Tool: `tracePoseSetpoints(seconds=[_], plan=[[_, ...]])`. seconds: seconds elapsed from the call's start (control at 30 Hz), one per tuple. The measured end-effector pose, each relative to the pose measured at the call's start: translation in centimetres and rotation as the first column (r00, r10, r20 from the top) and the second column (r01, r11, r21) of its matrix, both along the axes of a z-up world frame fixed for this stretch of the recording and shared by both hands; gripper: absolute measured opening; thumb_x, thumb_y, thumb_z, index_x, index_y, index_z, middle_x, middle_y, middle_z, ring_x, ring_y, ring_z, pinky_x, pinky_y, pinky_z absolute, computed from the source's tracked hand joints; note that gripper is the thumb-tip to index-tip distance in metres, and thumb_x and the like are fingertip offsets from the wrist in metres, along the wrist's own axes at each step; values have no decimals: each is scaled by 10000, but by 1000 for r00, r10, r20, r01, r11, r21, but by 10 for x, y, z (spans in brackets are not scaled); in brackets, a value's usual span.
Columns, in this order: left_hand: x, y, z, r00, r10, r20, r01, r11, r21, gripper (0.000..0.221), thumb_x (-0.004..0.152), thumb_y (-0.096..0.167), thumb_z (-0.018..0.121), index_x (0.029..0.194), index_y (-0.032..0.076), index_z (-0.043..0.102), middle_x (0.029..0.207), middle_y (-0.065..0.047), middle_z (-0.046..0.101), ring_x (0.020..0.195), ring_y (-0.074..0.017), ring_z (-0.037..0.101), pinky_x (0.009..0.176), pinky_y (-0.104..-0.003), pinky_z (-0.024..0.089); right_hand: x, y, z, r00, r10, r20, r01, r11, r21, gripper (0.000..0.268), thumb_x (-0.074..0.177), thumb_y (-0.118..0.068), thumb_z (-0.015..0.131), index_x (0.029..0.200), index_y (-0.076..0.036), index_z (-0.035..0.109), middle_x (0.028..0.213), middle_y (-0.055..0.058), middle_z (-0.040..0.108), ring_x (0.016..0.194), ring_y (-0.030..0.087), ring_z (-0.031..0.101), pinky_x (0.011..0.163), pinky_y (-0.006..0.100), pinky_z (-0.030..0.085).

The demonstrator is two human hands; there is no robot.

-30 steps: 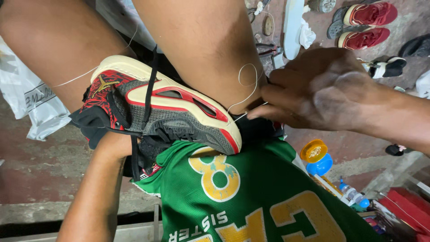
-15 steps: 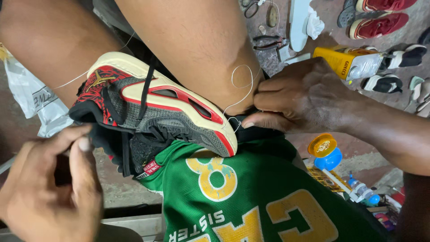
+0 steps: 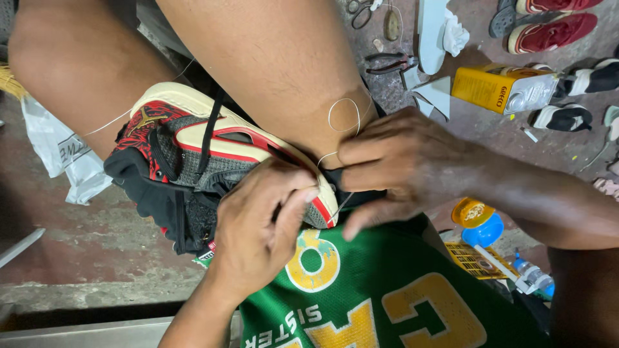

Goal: The person stitches the sole of a sneaker using a needle and thread while holding it against their lap.

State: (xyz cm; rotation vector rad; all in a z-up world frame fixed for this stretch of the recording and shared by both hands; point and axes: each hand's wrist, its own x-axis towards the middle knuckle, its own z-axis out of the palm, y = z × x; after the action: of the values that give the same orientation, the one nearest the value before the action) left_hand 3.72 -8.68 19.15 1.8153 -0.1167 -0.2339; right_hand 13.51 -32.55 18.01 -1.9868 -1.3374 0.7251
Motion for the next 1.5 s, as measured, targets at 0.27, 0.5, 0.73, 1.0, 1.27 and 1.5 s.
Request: tracePoseSetpoints(seconds=[0.27,0.5,0.73,1.0,1.27,1.5], plan=[[-22,6,-4,885,115,-451,-350,803,-482,450,1044,-38,563,1475,58,479,877,-22,597,787,-113,608,809,-278,557,-20,9,10,959,-264,-101,248,957,-148,301,898,-314,728,1100,-91,716,950,36,749,743,176,728,629,327,577],[4,3,13,966,-93,-240,42,977,-211,589,929,-113,614,1459,73,439,1172,-140,729,943,-137,743,683,-241,652,-6,-6,30,721,-371,-585,271,928,-255,146,893,-238,734,930,-98,716,713,-10,729,500,136,638,448,307,455],[4,-3,17,980,-62,-189,52,997,-55,923,761,54,866,1538,107,369,1178,-108,606,749,-138,615,715,-262,584,-20,35,30,949,-277,-154,273,961,-42,94,916,-179,722,938,-95,686,828,26,696,691,184,695,606,351,544],[-5,-1,17,946,-22,-324,-7,996,-90,1029,745,107,919,1586,90,326,1073,-69,587,722,-123,648,678,-240,601,30,-46,24,874,-480,80,487,856,-175,149,1003,-154,647,1029,-8,629,965,109,642,764,225,622,615,323,493],[1,1,19,967,-33,-252,7,995,-102,975,820,114,878,1595,55,289,1410,-149,599,866,-157,678,773,-264,600,19,-84,21,861,-156,484,374,839,-395,68,991,-24,575,990,-32,643,991,152,671,798,259,657,621,361,509],[9,0,21,944,-69,-323,35,993,-110,930,823,106,852,1585,48,321,1404,-146,595,740,-137,670,738,-257,591,-48,1,29,943,-330,-45,311,920,-239,419,951,-164,633,1358,-87,562,921,111,695,809,277,693,692,398,553]])
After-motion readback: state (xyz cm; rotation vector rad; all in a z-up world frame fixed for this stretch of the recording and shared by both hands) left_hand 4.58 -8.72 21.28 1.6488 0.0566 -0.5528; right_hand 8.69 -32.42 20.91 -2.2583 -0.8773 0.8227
